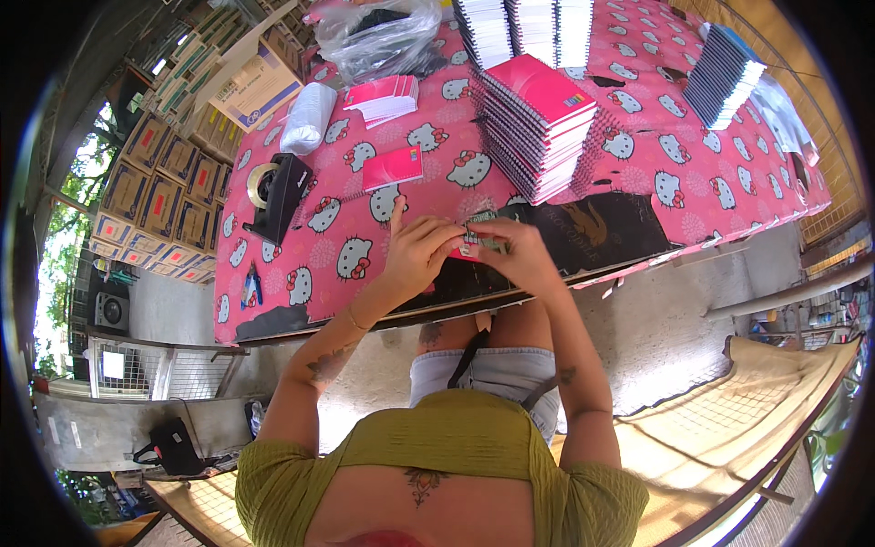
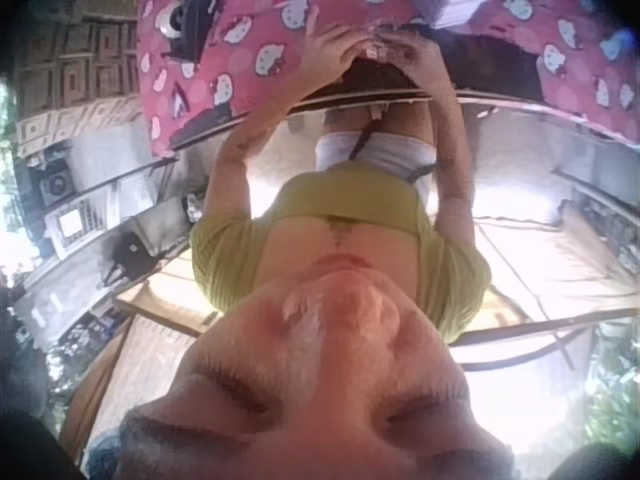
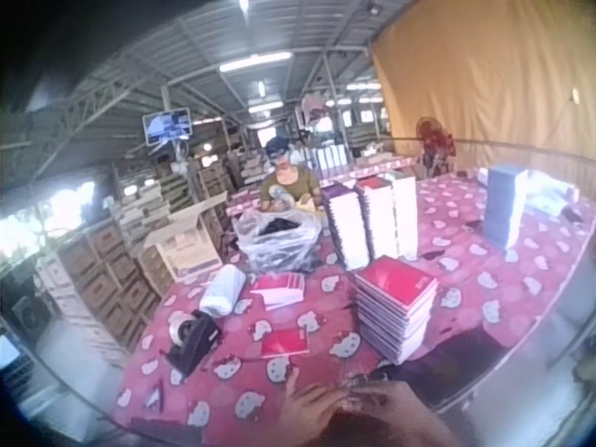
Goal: The person places pink notebooks into plastic sleeves by hand and seals them using adhesive tape, working through a large stack at a table.
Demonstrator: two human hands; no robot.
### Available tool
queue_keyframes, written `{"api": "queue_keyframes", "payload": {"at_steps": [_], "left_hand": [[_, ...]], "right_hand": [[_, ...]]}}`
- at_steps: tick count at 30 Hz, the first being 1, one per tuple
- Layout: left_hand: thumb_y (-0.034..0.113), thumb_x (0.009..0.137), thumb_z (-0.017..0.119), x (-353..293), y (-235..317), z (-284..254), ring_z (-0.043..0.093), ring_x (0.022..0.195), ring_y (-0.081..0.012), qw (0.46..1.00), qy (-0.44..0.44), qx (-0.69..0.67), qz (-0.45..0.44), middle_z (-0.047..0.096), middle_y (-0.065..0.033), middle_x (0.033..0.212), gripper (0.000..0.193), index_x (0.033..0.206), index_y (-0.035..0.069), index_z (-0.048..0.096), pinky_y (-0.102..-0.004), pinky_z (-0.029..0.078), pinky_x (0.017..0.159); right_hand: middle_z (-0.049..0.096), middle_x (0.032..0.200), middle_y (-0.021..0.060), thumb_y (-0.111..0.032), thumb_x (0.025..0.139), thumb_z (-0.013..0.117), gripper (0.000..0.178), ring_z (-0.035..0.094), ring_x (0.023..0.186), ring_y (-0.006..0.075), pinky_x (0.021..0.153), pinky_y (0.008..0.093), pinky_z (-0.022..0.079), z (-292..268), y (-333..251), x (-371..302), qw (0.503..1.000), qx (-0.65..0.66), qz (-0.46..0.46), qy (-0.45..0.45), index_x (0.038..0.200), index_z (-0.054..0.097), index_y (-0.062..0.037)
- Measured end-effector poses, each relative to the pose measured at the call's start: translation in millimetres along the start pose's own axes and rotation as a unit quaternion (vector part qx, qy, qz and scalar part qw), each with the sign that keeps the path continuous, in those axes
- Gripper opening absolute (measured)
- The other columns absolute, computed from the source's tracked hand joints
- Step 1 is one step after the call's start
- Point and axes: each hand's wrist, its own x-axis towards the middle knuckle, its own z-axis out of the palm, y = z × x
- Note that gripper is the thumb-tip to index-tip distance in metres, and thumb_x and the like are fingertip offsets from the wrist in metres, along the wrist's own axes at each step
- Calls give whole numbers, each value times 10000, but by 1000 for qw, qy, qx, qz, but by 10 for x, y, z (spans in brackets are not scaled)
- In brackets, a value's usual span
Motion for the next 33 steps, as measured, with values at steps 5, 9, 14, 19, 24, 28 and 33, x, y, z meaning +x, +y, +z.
{"api": "queue_keyframes", "payload": {"at_steps": [5,9,14,19,24,28,33], "left_hand": [[155,902,659,16,7,34,648,867,-217,1000,2,-10,-13,662,-19,851,70,952,117,690,-590,175,1161],[175,897,673,27,-40,12,647,858,-215,1000,-14,-3,-4,661,-23,840,86,962,119,669,-604,190,1152],[174,910,651,34,-36,5,629,826,-238,999,-20,-21,-21,631,-32,803,84,953,104,668,-576,241,1132],[169,904,653,48,35,-64,623,834,-266,1000,-28,-1,15,627,-73,822,141,1016,84,658,-496,408,1010],[119,888,672,339,257,-415,637,950,-275,981,-56,-55,-179,656,-101,927,225,1098,54,624,-383,509,881],[167,945,647,1117,765,-830,596,1163,-290,900,137,-393,-132,593,-192,1249,316,1235,52,595,-381,474,968],[299,927,675,2202,184,-588,517,1203,-337,977,140,-132,87,586,-172,1195,409,1284,109,612,-424,417,1024]], "right_hand": [[716,859,151,-14,823,715,136,681,714,207,667,313,531,-223,-39,86,995,-60,0,-76,955,733,10],[687,799,107,3,847,705,117,646,695,165,641,284,497,-288,-85,167,991,-88,-34,-99,960,733,14],[650,824,132,22,824,704,114,650,695,185,633,310,515,-214,-17,136,993,-34,-53,-100,933,673,16],[604,771,140,-8,790,691,125,656,691,295,634,370,528,-19,-40,104,988,-140,-67,-21,883,607,1],[604,963,156,-68,817,706,305,641,880,302,790,362,525,-14,-366,160,982,-135,-58,114,1110,633,-24],[482,1276,176,-84,825,736,589,561,1143,317,934,378,492,-209,-1311,204,969,-125,-126,172,1383,549,-66],[651,1165,101,-16,919,518,495,651,999,165,911,300,524,-1038,-1227,959,951,285,-13,118,1402,466,80]]}}
